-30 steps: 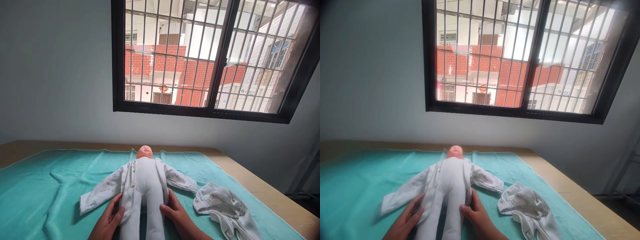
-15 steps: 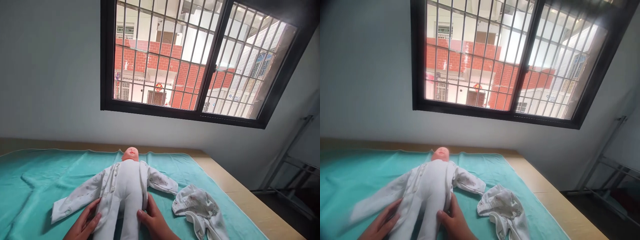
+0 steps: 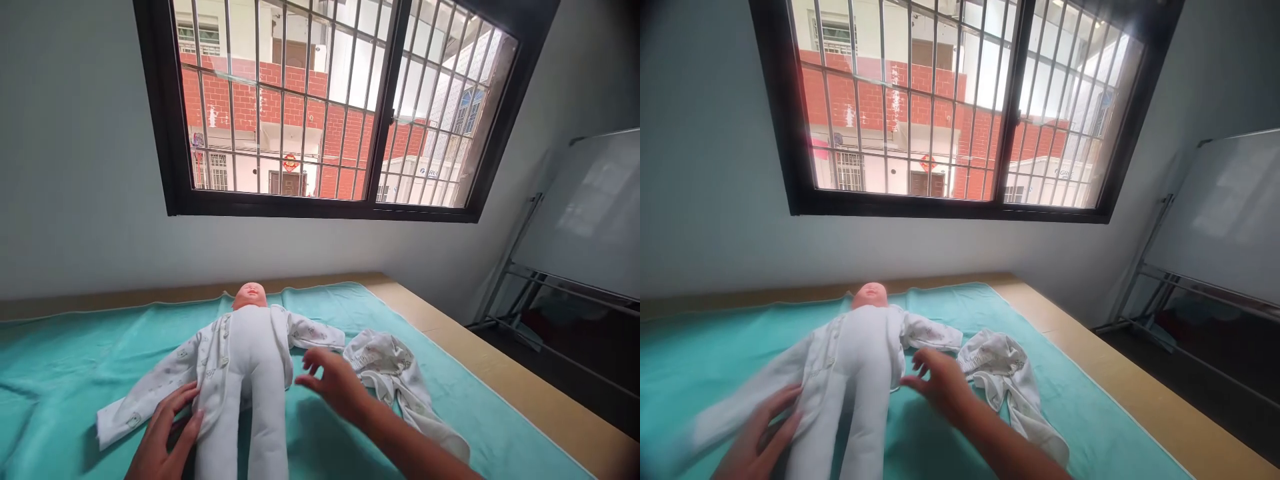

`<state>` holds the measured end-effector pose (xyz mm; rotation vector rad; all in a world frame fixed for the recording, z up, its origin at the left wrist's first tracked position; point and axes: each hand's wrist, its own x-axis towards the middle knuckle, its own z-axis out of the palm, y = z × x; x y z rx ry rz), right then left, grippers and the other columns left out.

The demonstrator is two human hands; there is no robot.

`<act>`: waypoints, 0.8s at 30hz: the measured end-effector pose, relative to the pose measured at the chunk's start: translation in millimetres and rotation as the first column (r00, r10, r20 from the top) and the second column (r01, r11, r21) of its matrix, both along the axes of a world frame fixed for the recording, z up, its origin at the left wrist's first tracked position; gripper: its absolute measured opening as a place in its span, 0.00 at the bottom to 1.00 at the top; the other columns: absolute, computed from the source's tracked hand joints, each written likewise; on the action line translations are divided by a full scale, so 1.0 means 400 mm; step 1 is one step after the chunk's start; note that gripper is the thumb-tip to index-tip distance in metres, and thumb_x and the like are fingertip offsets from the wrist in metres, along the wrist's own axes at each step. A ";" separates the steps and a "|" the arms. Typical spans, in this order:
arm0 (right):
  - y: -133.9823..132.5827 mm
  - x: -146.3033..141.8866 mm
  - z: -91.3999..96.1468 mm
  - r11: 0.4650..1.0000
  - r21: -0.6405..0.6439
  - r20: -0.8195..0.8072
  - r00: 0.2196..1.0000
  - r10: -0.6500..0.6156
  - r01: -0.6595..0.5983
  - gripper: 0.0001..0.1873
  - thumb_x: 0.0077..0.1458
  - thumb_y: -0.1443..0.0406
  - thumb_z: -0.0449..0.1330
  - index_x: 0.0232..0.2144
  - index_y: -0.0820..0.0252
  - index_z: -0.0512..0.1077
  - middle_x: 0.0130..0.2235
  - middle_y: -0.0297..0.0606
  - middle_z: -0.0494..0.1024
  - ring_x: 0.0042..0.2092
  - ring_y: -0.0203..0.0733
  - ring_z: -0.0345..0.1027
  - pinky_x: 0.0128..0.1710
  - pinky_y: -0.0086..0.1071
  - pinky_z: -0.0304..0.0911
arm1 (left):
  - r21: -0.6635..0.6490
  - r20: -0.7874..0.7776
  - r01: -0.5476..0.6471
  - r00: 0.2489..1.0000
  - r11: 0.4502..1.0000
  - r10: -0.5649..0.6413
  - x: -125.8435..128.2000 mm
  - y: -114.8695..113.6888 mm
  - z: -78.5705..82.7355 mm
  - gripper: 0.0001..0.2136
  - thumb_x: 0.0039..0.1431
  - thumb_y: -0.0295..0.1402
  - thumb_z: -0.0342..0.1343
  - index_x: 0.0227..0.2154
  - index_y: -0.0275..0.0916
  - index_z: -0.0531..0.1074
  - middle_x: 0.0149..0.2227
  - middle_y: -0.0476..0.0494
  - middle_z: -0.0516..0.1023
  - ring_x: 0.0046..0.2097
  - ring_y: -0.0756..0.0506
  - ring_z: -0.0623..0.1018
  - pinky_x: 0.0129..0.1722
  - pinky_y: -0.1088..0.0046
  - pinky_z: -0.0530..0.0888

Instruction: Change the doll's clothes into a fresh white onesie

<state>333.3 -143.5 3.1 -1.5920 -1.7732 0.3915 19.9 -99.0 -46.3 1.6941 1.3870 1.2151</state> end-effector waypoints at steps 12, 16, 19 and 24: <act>-0.143 0.340 -0.053 0.979 0.164 0.327 0.930 -0.167 0.118 0.13 0.65 0.63 0.49 0.34 0.54 0.74 0.38 0.40 0.77 0.42 0.47 0.68 0.44 0.42 0.63 | 0.181 -0.180 0.119 0.980 0.976 -0.086 -0.029 0.000 -0.031 0.18 0.60 0.48 0.50 0.46 0.45 0.71 0.58 0.42 0.70 0.58 0.36 0.72 0.58 0.53 0.71; -0.132 0.329 -0.051 0.977 0.168 0.306 0.935 -0.180 0.133 0.14 0.64 0.62 0.50 0.34 0.55 0.75 0.37 0.41 0.77 0.42 0.48 0.68 0.44 0.44 0.62 | 0.136 -0.194 0.128 0.976 0.983 -0.100 -0.038 0.009 -0.034 0.19 0.60 0.50 0.49 0.46 0.44 0.71 0.57 0.41 0.71 0.58 0.36 0.72 0.55 0.55 0.74; -0.132 0.326 -0.050 0.978 0.162 0.293 0.940 -0.177 0.133 0.14 0.64 0.62 0.50 0.34 0.56 0.75 0.38 0.40 0.77 0.42 0.47 0.68 0.44 0.43 0.62 | 0.127 -0.189 0.087 0.980 0.988 -0.062 -0.034 0.005 -0.035 0.20 0.60 0.52 0.47 0.45 0.44 0.71 0.56 0.41 0.72 0.58 0.35 0.72 0.56 0.51 0.72; -0.144 0.328 -0.025 0.976 0.166 0.396 0.897 -0.199 0.143 0.14 0.65 0.61 0.50 0.35 0.54 0.74 0.39 0.40 0.78 0.42 0.47 0.68 0.45 0.43 0.60 | 0.201 -0.240 0.084 0.970 0.976 -0.034 -0.036 0.001 -0.038 0.19 0.62 0.51 0.44 0.45 0.45 0.71 0.54 0.40 0.72 0.57 0.34 0.73 0.55 0.49 0.73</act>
